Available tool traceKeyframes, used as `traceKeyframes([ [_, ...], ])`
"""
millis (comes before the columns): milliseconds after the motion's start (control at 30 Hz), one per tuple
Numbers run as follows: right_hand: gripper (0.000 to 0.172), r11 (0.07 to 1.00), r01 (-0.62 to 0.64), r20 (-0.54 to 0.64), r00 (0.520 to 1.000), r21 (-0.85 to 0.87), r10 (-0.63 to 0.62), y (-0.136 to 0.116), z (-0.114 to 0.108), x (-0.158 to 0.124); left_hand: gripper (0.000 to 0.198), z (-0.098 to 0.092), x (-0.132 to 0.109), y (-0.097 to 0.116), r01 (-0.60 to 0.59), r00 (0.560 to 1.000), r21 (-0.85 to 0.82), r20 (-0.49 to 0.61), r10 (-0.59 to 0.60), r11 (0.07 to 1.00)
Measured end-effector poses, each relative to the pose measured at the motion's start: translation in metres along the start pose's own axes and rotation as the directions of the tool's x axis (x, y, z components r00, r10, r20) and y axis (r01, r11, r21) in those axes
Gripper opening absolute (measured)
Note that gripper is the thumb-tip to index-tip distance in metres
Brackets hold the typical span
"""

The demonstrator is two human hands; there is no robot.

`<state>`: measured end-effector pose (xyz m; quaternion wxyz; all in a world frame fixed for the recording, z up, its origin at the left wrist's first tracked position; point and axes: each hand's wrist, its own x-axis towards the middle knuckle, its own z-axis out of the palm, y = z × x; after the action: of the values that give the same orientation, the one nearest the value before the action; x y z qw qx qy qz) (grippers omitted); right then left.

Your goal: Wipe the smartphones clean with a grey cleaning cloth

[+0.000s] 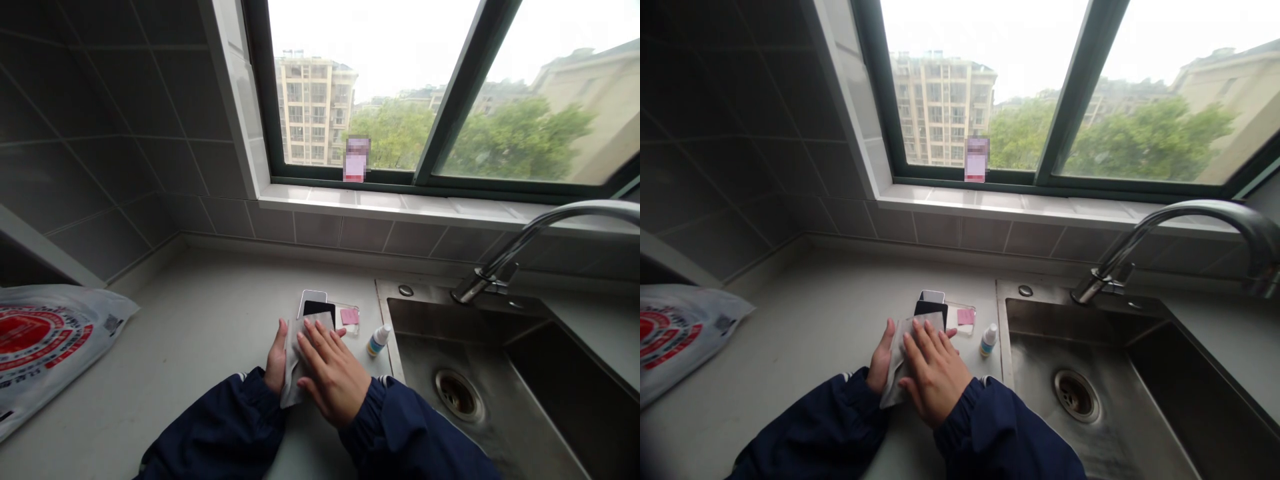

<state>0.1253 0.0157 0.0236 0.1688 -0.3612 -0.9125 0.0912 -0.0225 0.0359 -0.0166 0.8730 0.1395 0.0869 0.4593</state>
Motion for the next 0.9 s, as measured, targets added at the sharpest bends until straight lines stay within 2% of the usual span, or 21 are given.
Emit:
traceKeyframes([
  [100, 0.055, 0.999, 0.027, -0.139, 0.99, 0.037, -0.022, 0.003, 0.009, 0.002, 0.085, 0.003, 0.0, -0.004, -0.014, 1.0, 0.005, 0.015, 0.014, 1.0],
  [233, 0.026, 0.996, 0.019, -0.355, 0.935, 0.089, 0.014, 0.004, 0.013, 0.003, 0.08, 0.007, -0.001, -0.007, -0.05, 0.999, 0.016, -0.013, 0.05, 0.999],
  [300, 0.016, 0.995, 0.007, -0.398, 0.917, 0.101, 0.034, 0.004, 0.012, 0.003, 0.078, 0.01, -0.001, -0.006, -0.032, 0.999, 0.002, -0.042, 0.032, 0.999],
  [367, 0.013, 0.995, -0.005, -0.41, 0.911, 0.098, 0.045, 0.004, 0.011, 0.003, 0.077, 0.012, -0.001, -0.005, -0.012, 0.998, -0.007, -0.054, 0.012, 1.0],
  [567, 0.029, 0.996, -0.033, -0.382, 0.922, 0.081, 0.061, 0.004, 0.016, 0.001, 0.079, 0.007, 0.0, -0.003, 0.011, 0.999, 0.026, 0.047, -0.012, 1.0],
  [700, 0.038, 0.997, -0.036, -0.337, 0.94, 0.068, 0.057, 0.005, 0.017, 0.001, 0.079, -0.001, 0.0, -0.004, 0.003, 0.999, 0.021, 0.051, -0.004, 1.0],
  [900, 0.072, 0.998, -0.039, -0.222, 0.974, 0.038, 0.047, 0.005, 0.014, 0.0, 0.081, -0.001, 0.001, -0.006, 0.012, 0.997, -0.03, 0.074, -0.01, 0.999],
])
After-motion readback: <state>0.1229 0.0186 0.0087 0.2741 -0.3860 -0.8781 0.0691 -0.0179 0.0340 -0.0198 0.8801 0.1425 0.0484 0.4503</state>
